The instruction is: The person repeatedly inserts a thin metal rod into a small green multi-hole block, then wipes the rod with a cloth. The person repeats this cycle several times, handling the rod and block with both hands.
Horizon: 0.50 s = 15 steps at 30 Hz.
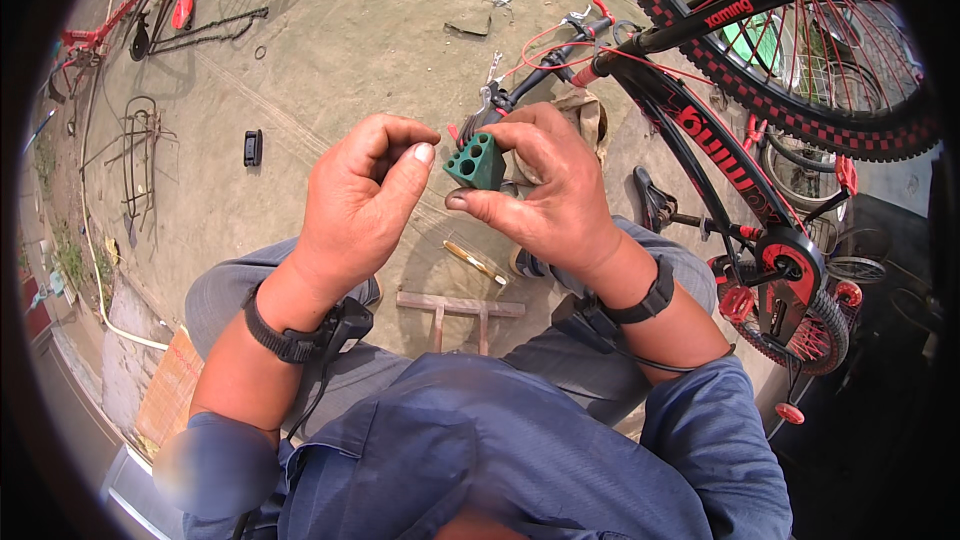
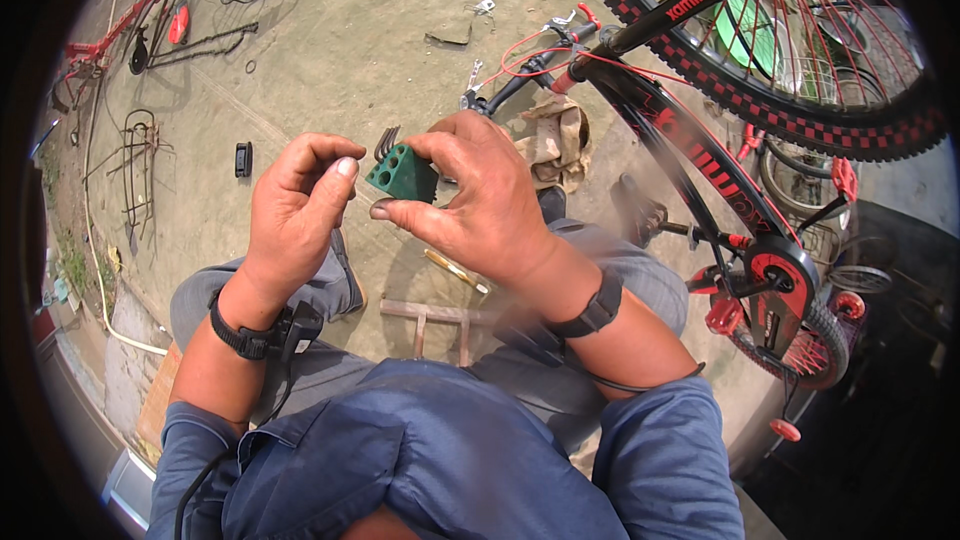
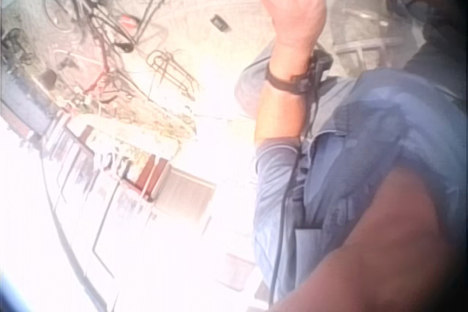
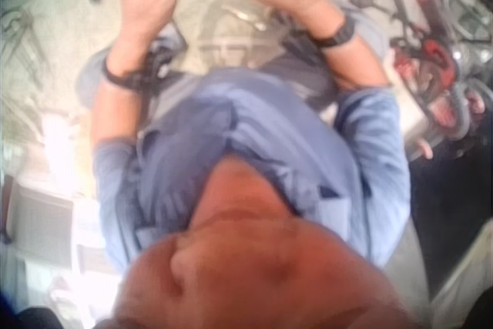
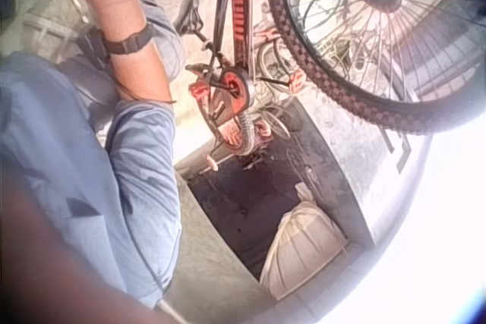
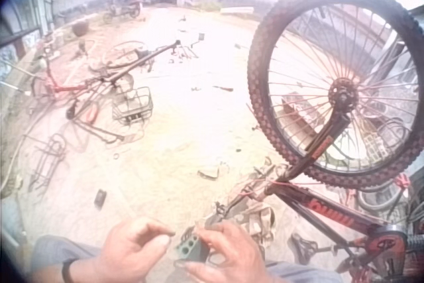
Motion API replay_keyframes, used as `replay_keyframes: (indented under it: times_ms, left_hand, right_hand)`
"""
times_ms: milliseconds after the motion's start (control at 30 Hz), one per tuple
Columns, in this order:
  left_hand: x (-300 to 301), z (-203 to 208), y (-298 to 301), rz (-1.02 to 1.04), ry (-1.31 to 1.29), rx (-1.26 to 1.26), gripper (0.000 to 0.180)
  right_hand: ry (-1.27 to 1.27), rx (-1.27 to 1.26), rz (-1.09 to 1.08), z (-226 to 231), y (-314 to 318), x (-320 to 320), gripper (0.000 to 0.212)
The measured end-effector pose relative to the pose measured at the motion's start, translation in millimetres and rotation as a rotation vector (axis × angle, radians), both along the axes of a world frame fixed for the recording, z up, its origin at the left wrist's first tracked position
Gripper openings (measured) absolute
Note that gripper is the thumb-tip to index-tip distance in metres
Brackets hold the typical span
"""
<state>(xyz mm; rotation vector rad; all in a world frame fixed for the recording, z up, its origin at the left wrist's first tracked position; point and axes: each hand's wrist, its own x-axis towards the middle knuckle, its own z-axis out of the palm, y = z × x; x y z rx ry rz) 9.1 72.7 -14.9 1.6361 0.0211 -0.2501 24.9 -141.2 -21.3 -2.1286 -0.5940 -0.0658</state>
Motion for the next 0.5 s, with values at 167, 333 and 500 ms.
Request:
replay_keyframes:
  times_ms: [167, 333, 500]
  left_hand:
    - [0.0, -1.0, 0.8, 0.001, 0.018, -0.006, 0.012]
    - [0.1, -2.4, 1.4, 0.004, 0.012, -0.003, 0.012]
    - [-0.1, -2.6, 1.6, 0.007, 0.016, 0.009, 0.012]
  right_hand:
    - [0.071, 0.072, -0.020, -0.7, 0.5, 0.4, 0.048]
    - [0.150, 0.084, -0.033, -0.5, -0.1, -0.2, 0.050]
    - [0.187, 0.124, -0.076, -1.1, 2.1, 0.4, 0.053]
